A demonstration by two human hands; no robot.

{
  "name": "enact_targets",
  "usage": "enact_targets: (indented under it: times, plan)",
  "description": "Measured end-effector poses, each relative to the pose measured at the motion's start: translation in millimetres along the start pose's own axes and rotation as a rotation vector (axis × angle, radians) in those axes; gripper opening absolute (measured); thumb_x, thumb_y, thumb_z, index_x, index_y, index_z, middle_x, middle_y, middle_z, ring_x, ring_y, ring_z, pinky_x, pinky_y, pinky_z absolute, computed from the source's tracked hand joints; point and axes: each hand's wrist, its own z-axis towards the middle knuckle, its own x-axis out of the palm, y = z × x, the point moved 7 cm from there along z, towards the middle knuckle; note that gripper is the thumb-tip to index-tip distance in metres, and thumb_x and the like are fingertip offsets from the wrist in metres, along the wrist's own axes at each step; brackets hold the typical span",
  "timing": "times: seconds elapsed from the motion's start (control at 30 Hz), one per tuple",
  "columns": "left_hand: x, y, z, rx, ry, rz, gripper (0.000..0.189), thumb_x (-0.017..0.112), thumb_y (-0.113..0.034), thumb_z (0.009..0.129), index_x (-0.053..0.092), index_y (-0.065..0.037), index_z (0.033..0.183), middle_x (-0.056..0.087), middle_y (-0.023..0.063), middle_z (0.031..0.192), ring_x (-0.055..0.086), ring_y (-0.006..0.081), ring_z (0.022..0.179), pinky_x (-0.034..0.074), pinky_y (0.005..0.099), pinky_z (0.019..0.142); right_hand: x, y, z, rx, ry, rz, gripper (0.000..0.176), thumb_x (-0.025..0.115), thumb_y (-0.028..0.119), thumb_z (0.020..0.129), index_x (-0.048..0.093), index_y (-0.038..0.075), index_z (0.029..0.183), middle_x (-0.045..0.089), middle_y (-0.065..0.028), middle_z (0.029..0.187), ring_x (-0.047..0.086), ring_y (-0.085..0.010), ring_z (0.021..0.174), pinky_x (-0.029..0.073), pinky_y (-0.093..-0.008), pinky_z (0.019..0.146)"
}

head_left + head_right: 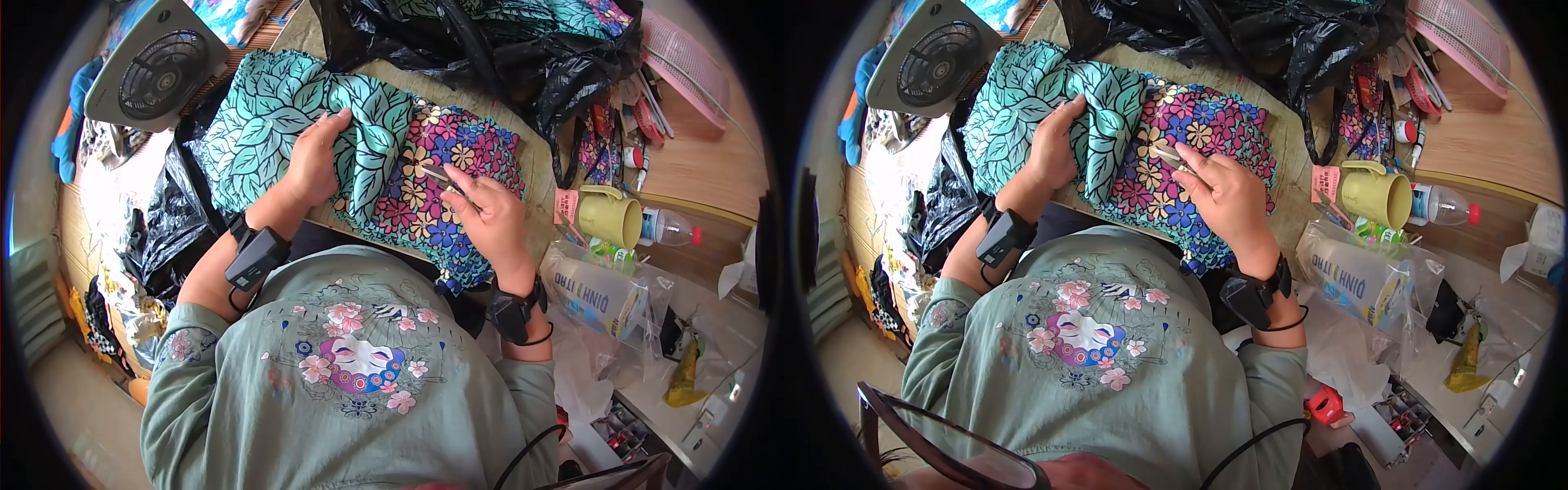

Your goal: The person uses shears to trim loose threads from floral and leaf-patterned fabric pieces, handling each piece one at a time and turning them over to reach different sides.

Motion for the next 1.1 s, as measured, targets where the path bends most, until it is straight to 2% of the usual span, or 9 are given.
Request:
enact_targets:
  times: [0.1, 0.2, 0.77, 0.87, 0.9, 1.0, 1.03, 1.07, 1.1]
  plan:
    - [0.9, 0.2, -1.6, 0.014, 0.018, -0.016, 0.026, 0.048, -0.019, 0.091, 0.055, -0.001, 0.108, 0.061, 0.0068, 0.102, 0.06, 0.0174, 0.092, 0.05, 0.0311, 0.08, 4.6, 3.6, 5.1, 0.002, 0.027, -0.019, 0.038, 0.071, 0.012, 0.075, 0.063, 0.014, 0.112, 0.046, -0.0062, 0.061, 0.044, -0.0157, 0.053, 0.038, -0.0265, 0.05]
    - [5.1, -0.6, -3.4, 0.013, 0.015, 0.0, 0.031, 0.037, -0.021, 0.094, 0.054, 0.0, 0.109, 0.062, 0.0116, 0.102, 0.062, 0.0201, 0.091, 0.05, 0.0333, 0.081, 5.8, 4.1, 9.2, 0.001, 0.045, -0.021, 0.036, 0.07, 0.014, 0.076, 0.063, 0.014, 0.111, 0.046, -0.0064, 0.06, 0.044, -0.0162, 0.053, 0.038, -0.0268, 0.05]
    - [-4.1, 4.6, 4.0, 0.035, 0.072, 0.029, 0.03, 0.037, -0.021, 0.094, 0.054, -0.001, 0.11, 0.062, 0.0109, 0.102, 0.062, 0.0194, 0.09, 0.052, 0.0332, 0.077, 8.0, -1.3, 19.2, 0.008, 0.199, -0.034, 0.031, 0.066, 0.019, 0.079, 0.064, 0.012, 0.109, 0.053, -0.0074, 0.063, 0.049, -0.0169, 0.056, 0.04, -0.0282, 0.053]
    - [-3.5, 3.3, 2.3, 0.036, 0.099, 0.084, 0.03, 0.04, -0.02, 0.094, 0.055, 0.0, 0.112, 0.061, 0.003, 0.108, 0.054, 0.0108, 0.1, 0.038, 0.0273, 0.096, 8.1, 1.5, 16.9, -0.034, 0.191, -0.071, 0.031, 0.066, 0.017, 0.079, 0.064, 0.013, 0.109, 0.053, -0.0081, 0.063, 0.05, -0.0172, 0.055, 0.04, -0.0283, 0.053]
    - [-0.1, 3.6, -0.5, 0.035, 0.104, 0.085, 0.03, 0.04, -0.02, 0.094, 0.055, 0.0, 0.112, 0.061, 0.003, 0.108, 0.054, 0.0108, 0.1, 0.038, 0.0273, 0.096, 7.5, 2.3, 15.4, -0.055, 0.187, -0.089, 0.031, 0.066, 0.015, 0.078, 0.064, 0.013, 0.109, 0.053, -0.0084, 0.063, 0.05, -0.0174, 0.055, 0.04, -0.0284, 0.053]
    - [13.3, -9.2, -14.9, 0.239, 0.131, 0.302, 0.029, 0.041, -0.02, 0.094, 0.055, 0.0, 0.111, 0.06, 0.0028, 0.108, 0.054, 0.0102, 0.1, 0.038, 0.0273, 0.095, 1.6, -1.7, 8.0, -0.011, 0.154, -0.04, 0.033, 0.066, 0.013, 0.079, 0.062, 0.01, 0.111, 0.058, -0.0068, 0.068, 0.053, -0.0142, 0.06, 0.042, -0.0263, 0.057]
    - [12.0, -7.9, -13.3, 0.238, 0.138, 0.302, 0.029, 0.041, -0.02, 0.094, 0.055, 0.0, 0.111, 0.06, 0.0028, 0.108, 0.054, 0.0102, 0.1, 0.038, 0.0273, 0.095, -0.2, -4.5, 6.1, 0.01, 0.139, -0.013, 0.033, 0.066, 0.012, 0.08, 0.061, 0.008, 0.113, 0.06, -0.006, 0.071, 0.055, -0.0126, 0.063, 0.044, -0.0252, 0.059]
    - [12.4, -15.3, -15.1, 0.414, 0.162, 0.512, 0.028, 0.043, -0.02, 0.094, 0.055, -0.001, 0.111, 0.06, 0.003, 0.107, 0.055, 0.0109, 0.098, 0.041, 0.0277, 0.092, -0.5, -9.9, 4.4, 0.014, 0.133, -0.017, 0.033, 0.066, 0.012, 0.08, 0.061, 0.008, 0.113, 0.06, -0.006, 0.071, 0.055, -0.0126, 0.063, 0.044, -0.0252, 0.059]
    - [16.5, -21.6, -19.3, 0.59, 0.187, 0.72, 0.027, 0.045, -0.02, 0.093, 0.054, -0.001, 0.11, 0.06, 0.0033, 0.106, 0.057, 0.0117, 0.096, 0.044, 0.0281, 0.089, -6.9, -23.9, 2.5, 0.09, 0.026, 0.107, 0.033, 0.066, 0.012, 0.081, 0.06, 0.006, 0.113, 0.062, -0.0048, 0.076, 0.056, -0.0112, 0.067, 0.044, -0.0242, 0.062]
